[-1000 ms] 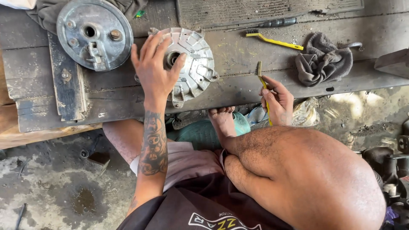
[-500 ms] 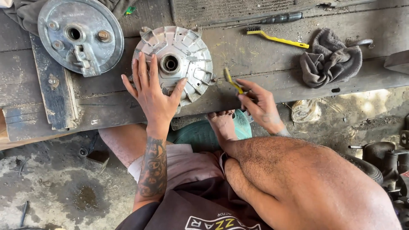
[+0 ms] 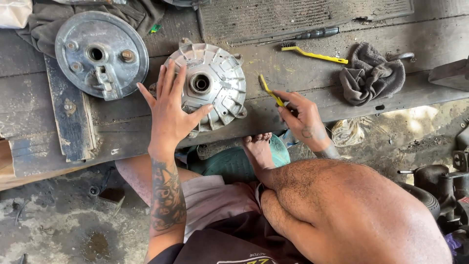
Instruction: Cleaning a motorcycle engine component using a small brush to remove dirt and grime.
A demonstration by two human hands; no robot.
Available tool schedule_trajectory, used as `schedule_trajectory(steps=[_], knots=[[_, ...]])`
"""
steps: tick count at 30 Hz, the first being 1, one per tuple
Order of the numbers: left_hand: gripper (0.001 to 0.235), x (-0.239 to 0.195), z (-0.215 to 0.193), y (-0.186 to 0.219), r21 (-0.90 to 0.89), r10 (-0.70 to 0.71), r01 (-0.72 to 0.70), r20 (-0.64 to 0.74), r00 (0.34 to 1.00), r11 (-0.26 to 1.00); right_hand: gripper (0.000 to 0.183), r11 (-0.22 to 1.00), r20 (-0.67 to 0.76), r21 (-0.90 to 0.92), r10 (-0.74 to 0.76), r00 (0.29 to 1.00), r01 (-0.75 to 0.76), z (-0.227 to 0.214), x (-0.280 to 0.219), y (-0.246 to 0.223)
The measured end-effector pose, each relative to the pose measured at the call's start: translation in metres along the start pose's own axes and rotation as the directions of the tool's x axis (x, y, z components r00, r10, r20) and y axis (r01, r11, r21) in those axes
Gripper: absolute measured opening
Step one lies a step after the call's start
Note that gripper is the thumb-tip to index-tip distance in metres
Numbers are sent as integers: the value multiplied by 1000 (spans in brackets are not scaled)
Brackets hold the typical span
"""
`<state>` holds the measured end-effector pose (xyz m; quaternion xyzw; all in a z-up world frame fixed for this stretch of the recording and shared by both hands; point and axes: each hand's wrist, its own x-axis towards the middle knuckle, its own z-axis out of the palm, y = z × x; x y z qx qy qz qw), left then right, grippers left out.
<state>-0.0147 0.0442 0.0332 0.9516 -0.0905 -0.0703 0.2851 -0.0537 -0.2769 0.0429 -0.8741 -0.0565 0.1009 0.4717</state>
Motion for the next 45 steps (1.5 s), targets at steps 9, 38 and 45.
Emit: schedule_trajectory(steps=[9, 38, 45], knots=[[89, 34, 37, 17, 131, -64, 99, -249, 966, 986, 43, 993, -50, -101, -60, 997, 55, 23, 69, 4], [78, 37, 49, 18, 162, -62, 125, -347, 936, 979, 40, 986, -155, 160, 67, 986, -42, 69, 74, 14], [75, 35, 44, 21, 112, -60, 106, -354, 933, 988, 39, 995, -189, 98, 28, 982, -9, 62, 77, 1]])
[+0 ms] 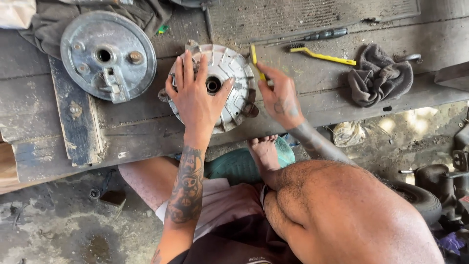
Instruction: Cleaning a motorcycle engine component using a small brush to remove dirt and grime.
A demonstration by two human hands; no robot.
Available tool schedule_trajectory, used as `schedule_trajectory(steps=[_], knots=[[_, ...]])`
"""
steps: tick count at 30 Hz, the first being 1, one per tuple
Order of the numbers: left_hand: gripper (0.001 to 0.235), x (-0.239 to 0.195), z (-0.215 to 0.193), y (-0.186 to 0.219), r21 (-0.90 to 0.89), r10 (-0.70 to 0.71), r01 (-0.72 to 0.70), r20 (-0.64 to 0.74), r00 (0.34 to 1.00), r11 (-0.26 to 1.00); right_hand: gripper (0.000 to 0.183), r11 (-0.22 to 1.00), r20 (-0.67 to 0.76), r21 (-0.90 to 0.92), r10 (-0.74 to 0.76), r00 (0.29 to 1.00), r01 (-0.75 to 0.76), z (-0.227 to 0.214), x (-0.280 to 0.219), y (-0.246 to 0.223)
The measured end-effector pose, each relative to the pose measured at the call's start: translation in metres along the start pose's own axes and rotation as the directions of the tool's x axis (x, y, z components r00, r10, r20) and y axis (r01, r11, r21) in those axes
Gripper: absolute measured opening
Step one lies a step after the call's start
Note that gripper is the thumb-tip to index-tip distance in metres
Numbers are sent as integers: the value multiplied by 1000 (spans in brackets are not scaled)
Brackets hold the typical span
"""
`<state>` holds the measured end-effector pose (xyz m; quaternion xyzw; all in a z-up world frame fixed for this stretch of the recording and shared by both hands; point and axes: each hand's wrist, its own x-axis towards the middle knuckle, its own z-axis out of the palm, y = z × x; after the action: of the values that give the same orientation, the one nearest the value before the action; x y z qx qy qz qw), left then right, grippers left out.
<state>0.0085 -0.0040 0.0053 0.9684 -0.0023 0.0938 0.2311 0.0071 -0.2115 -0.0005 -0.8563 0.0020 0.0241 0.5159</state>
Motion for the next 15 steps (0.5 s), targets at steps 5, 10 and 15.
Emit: schedule_trajectory(steps=[5, 10, 15], knots=[[77, 0, 3, 1, 23, -15, 15, 10, 1000, 1000, 37, 995, 5, 75, 70, 998, -70, 4, 10, 29], [78, -1, 5, 2, 19, -21, 21, -32, 999, 1000, 37, 998, 13, 20, 61, 998, -62, -1, 6, 11], [79, -4, 6, 6, 42, -46, 49, -58, 997, 998, 34, 999, 1, 22, 28, 1000, -28, 2, 16, 11]])
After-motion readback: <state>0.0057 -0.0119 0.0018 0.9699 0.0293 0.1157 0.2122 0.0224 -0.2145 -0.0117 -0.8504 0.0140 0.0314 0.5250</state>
